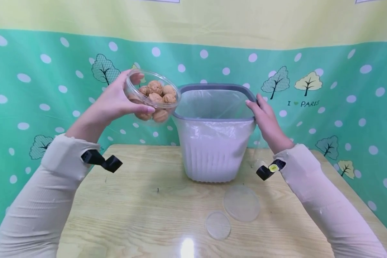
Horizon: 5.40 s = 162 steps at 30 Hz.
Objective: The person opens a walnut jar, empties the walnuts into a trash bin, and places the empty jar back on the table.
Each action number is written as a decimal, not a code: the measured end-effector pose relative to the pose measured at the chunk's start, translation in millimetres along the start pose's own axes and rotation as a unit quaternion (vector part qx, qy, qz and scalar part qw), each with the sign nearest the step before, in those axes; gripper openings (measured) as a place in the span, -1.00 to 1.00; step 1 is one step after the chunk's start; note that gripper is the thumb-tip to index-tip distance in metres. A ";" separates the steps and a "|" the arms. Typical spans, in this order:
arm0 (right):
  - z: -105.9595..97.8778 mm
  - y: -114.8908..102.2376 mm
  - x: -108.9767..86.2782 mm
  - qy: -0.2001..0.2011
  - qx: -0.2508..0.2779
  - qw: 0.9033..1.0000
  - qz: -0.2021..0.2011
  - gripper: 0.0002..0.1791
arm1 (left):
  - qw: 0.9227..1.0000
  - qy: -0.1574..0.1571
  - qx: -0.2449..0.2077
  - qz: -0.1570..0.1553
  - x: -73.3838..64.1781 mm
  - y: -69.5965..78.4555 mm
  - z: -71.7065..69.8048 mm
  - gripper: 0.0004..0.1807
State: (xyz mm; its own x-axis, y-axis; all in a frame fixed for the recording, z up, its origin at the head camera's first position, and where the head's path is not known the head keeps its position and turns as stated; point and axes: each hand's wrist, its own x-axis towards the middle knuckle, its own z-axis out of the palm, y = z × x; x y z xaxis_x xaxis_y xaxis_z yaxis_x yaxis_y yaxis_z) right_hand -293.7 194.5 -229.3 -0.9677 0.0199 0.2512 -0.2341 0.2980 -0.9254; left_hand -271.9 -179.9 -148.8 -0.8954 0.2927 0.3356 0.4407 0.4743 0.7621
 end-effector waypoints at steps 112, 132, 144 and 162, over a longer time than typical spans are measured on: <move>0.2 -1.5 -2.3 0.009 -0.055 0.998 -0.001 -0.24 | 0.899 -0.055 0.389 0.192 112.3 11.6 23.8 0.32; 0.0 -0.1 -1.6 0.006 -0.060 0.998 -0.005 -0.24 | 0.888 -0.057 0.412 0.197 115.7 9.1 19.7 0.35; 0.7 -0.7 0.1 0.004 -0.064 0.998 0.002 -0.24 | 0.879 -0.057 0.424 0.211 119.6 9.2 19.7 0.33; -1.2 -3.2 0.4 0.007 -0.064 0.998 -0.005 -0.26 | 0.886 -0.047 0.408 0.216 118.6 17.2 22.4 0.32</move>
State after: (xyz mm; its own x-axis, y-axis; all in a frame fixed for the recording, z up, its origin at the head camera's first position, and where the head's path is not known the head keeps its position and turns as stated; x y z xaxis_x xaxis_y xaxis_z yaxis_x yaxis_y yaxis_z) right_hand -293.2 194.6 -225.9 -0.9636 0.0298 0.2657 -0.2294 0.4183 -0.8789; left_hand -369.0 -118.4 -108.3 -0.6393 0.6433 0.4213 0.6754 0.7317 -0.0924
